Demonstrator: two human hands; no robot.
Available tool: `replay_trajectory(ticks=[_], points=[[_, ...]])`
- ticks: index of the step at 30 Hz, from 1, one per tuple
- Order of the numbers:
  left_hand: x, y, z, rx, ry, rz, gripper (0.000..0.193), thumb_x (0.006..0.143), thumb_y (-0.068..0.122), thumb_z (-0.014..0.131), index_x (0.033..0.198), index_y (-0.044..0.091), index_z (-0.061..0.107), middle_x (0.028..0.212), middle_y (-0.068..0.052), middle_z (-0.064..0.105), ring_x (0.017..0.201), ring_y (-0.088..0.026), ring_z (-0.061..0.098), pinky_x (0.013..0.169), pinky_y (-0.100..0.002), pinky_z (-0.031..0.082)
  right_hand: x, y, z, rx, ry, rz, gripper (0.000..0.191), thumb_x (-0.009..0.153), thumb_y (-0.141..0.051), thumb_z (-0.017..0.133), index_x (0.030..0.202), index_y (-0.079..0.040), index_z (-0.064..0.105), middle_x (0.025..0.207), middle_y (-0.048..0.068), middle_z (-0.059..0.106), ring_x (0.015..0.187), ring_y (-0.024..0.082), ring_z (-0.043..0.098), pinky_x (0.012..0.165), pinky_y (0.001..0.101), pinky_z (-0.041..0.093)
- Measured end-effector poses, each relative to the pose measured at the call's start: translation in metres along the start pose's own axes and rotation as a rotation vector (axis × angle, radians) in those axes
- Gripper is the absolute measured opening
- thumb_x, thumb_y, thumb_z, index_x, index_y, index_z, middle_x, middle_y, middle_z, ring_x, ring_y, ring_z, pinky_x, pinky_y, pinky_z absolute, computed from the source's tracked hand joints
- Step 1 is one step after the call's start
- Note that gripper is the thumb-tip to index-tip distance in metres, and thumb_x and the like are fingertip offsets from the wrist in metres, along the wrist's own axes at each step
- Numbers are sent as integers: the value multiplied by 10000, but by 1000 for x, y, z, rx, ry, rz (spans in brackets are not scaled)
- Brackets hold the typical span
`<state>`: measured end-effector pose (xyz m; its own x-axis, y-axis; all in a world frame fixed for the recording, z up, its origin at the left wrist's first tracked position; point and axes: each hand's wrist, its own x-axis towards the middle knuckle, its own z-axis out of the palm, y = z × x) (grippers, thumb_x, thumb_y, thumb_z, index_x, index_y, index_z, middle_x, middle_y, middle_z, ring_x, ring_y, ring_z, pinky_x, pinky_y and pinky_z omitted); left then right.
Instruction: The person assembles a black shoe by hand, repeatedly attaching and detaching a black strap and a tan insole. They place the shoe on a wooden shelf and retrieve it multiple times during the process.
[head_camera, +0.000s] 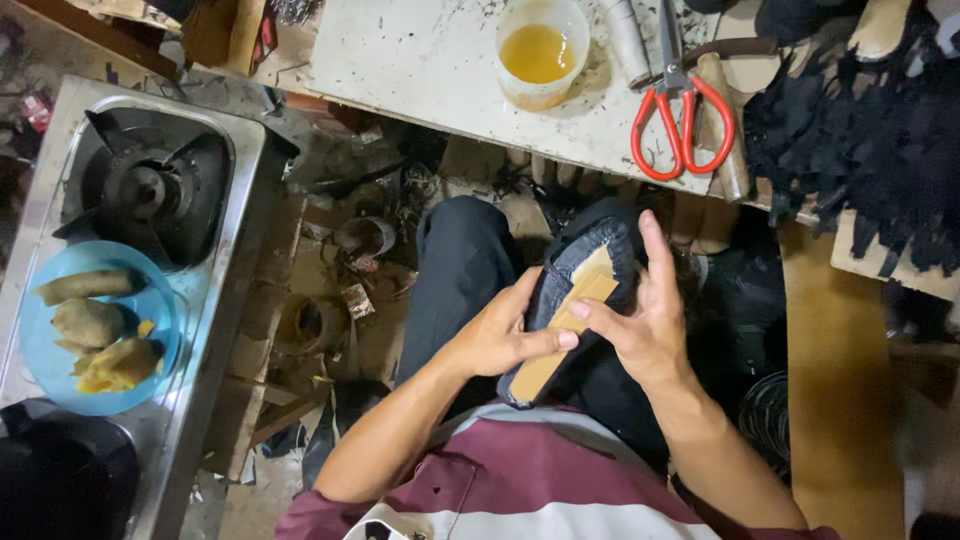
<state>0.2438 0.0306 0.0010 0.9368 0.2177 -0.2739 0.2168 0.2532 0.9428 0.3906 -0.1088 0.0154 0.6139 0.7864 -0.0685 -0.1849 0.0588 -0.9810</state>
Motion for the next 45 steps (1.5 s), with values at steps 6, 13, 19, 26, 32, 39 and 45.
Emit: replay_trajectory(ticks=[6, 13, 19, 26, 32, 39, 45], points=[[-12, -2, 2, 323, 94, 291, 799, 851, 294, 820, 1469, -31, 431, 1304, -198, 629, 1234, -266, 633, 1046, -380, 491, -4, 6, 7, 217, 62, -15, 876, 855, 9, 772, 1604, 30, 319, 1342, 139, 588, 1195, 195, 612, 1082, 360, 509], [-5, -19, 8, 141, 129, 83, 782, 872, 376, 751, 1474, 5, 419, 1278, -172, 636, 1160, -260, 638, 991, -362, 507, 4, 26, 8, 160, 160, 3, 642, 921, -41, 724, 1497, 28, 450, 1287, 97, 643, 1145, 159, 636, 1044, 333, 522], [-11, -45, -11, -573, 216, 25, 691, 911, 392, 710, 1453, 30, 479, 1267, -134, 645, 1124, -238, 634, 971, -370, 523, 55, 5, 5, -197, -17, 68, 763, 907, -267, 760, 1557, -63, 417, 1266, 164, 630, 1142, 203, 622, 1012, 343, 517], [-65, -70, -43, -955, 428, -189, 726, 890, 570, 619, 1391, 47, 574, 1204, -156, 713, 1034, -270, 701, 905, -388, 583, 160, -46, 23, -1102, -118, -636, 542, 876, -369, 879, 1245, 1, 734, 1647, 233, 390, 1523, 412, 406, 1277, 472, 350], [-84, -60, -47, -542, 573, 162, 792, 932, 594, 602, 1493, 65, 421, 1353, -107, 597, 1200, -204, 598, 1016, -347, 489, 240, -57, 62, -1443, -280, -600, 835, 694, -651, 863, 1232, -22, 748, 1682, 242, 213, 1497, 502, 122, 1099, 719, 120], [-94, -42, -66, -538, 624, 208, 821, 922, 611, 542, 1545, 106, 365, 1462, -94, 532, 1311, -207, 532, 1106, -354, 414, 246, -62, 50, -1383, -306, -651, 596, 786, -602, 827, 1118, -108, 816, 1741, 182, 256, 1589, 461, 140, 1216, 662, 157], [-75, -22, -73, -574, 486, 301, 865, 933, 609, 566, 1575, 100, 292, 1518, -174, 495, 1378, -277, 513, 1152, -392, 400, 187, -69, 51, -1006, -386, -425, 338, 956, -409, 695, 880, -88, 769, 1674, 83, 467, 1608, 312, 355, 1361, 530, 272]])
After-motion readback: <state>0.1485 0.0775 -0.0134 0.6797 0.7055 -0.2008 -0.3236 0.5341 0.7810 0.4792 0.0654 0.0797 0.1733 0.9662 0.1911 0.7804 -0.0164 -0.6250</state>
